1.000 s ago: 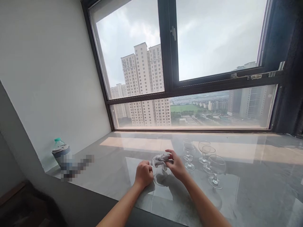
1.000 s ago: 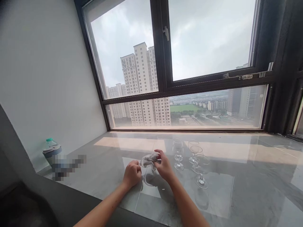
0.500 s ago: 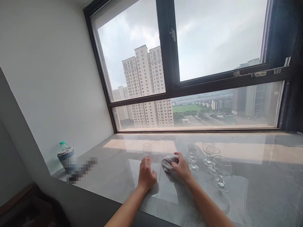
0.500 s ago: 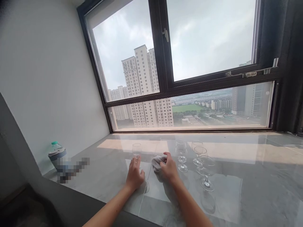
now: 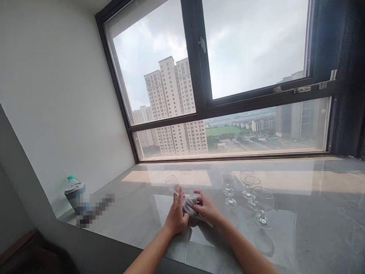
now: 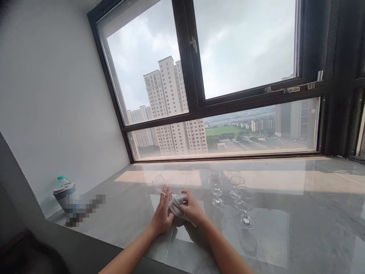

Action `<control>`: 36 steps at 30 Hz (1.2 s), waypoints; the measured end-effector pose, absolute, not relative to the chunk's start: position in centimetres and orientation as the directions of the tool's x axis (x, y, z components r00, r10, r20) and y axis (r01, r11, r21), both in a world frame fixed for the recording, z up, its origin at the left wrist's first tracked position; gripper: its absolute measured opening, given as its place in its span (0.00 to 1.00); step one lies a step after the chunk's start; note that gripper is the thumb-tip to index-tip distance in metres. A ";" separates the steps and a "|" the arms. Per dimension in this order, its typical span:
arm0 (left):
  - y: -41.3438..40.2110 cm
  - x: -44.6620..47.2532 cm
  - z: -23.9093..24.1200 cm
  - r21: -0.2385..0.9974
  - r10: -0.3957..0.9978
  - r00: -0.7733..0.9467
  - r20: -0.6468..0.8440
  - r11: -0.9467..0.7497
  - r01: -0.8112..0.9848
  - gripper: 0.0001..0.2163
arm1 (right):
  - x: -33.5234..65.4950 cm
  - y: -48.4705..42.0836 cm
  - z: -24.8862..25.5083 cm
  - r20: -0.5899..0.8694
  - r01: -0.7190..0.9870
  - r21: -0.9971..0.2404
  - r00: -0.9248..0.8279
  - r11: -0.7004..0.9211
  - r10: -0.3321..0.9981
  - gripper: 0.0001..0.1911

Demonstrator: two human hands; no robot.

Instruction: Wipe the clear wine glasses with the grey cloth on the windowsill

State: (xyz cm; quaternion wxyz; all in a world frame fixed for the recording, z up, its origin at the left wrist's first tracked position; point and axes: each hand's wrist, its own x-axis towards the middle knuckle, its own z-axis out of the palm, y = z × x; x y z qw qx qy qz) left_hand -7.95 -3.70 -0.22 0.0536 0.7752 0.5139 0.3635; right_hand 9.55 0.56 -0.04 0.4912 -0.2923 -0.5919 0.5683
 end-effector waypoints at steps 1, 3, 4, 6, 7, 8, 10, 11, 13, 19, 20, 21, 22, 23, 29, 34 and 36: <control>-3.7 -8.0 -0.3 0.454 0.833 0.218 0.508 -0.474 0.755 0.49 | 9.3 0.5 -0.2 0.258 -0.220 -0.958 -0.399 0.182 0.880 0.28; -3.6 -8.2 -0.3 0.454 0.835 0.217 0.505 -0.471 0.756 0.49 | 9.2 0.4 -0.5 0.296 -0.197 -0.953 -0.439 0.230 0.849 0.28; -3.7 -8.2 -0.3 0.456 0.838 0.209 0.504 -0.464 0.759 0.49 | 9.2 0.4 -0.7 0.321 -0.169 -0.947 -0.437 0.274 0.840 0.29; -3.7 -8.1 -0.1 0.455 0.842 0.203 0.500 -0.455 0.765 0.47 | 9.4 0.3 -0.8 0.374 -0.086 -0.924 -0.414 0.373 0.830 0.31; -3.7 -8.1 0.1 0.450 0.844 0.211 0.493 -0.456 0.768 0.46 | 9.5 0.3 -0.9 0.402 -0.044 -0.907 -0.393 0.420 0.827 0.33; -3.8 -8.0 0.3 0.443 0.847 0.228 0.481 -0.459 0.770 0.44 | 9.6 0.3 -0.8 0.430 -0.006 -0.888 -0.366 0.460 0.825 0.34; -3.9 -7.8 0.7 0.429 0.855 0.274 0.441 -0.468 0.772 0.40 | 9.6 0.3 -0.6 0.479 0.042 -0.859 -0.290 0.511 0.829 0.37; -3.9 -7.6 1.0 0.424 0.858 0.294 0.421 -0.473 0.772 0.39 | 9.6 0.3 -0.5 0.498 0.044 -0.850 -0.254 0.525 0.829 0.39; -4.1 -7.3 1.6 0.416 0.854 0.329 0.402 -0.491 0.765 0.35 | 9.4 0.3 -0.2 0.518 0.003 -0.848 -0.208 0.530 0.830 0.44; -4.6 -6.5 2.7 0.351 0.783 0.435 0.444 -0.599 0.720 0.23 | 8.7 0.3 0.5 0.486 -0.264 -0.856 -0.113 0.446 0.867 0.46; -4.5 -6.4 2.6 0.334 0.777 0.442 0.448 -0.604 0.723 0.22 | 8.6 0.3 0.6 0.483 -0.284 -0.852 -0.104 0.440 0.869 0.46; -4.4 -6.4 2.4 0.315 0.769 0.453 0.451 -0.611 0.726 0.21 | 8.5 0.3 0.6 0.483 -0.298 -0.849 -0.102 0.436 0.870 0.46; -4.2 -6.5 2.3 0.295 0.761 0.465 0.453 -0.620 0.727 0.21 | 8.4 0.2 0.7 0.485 -0.309 -0.846 -0.105 0.435 0.868 0.46; -4.1 -6.5 2.1 0.277 0.752 0.476 0.455 -0.628 0.727 0.21 | 8.3 0.1 0.7 0.489 -0.321 -0.841 -0.108 0.436 0.865 0.46; -3.8 -6.7 1.5 0.236 0.770 0.428 0.474 -0.579 0.781 0.23 | 8.3 -0.3 1.7 0.525 -0.263 -0.810 0.072 0.524 0.848 0.41; -3.7 -6.6 1.6 0.302 0.818 0.369 0.441 -0.523 0.797 0.21 | 10.5 -0.8 4.0 0.578 -0.086 -0.771 0.322 0.631 0.750 0.41; -3.5 -6.6 1.6 0.349 0.851 0.347 0.395 -0.488 0.800 0.20 | 11.8 -1.4 4.7 0.618 0.024 -0.745 0.400 0.666 0.677 0.41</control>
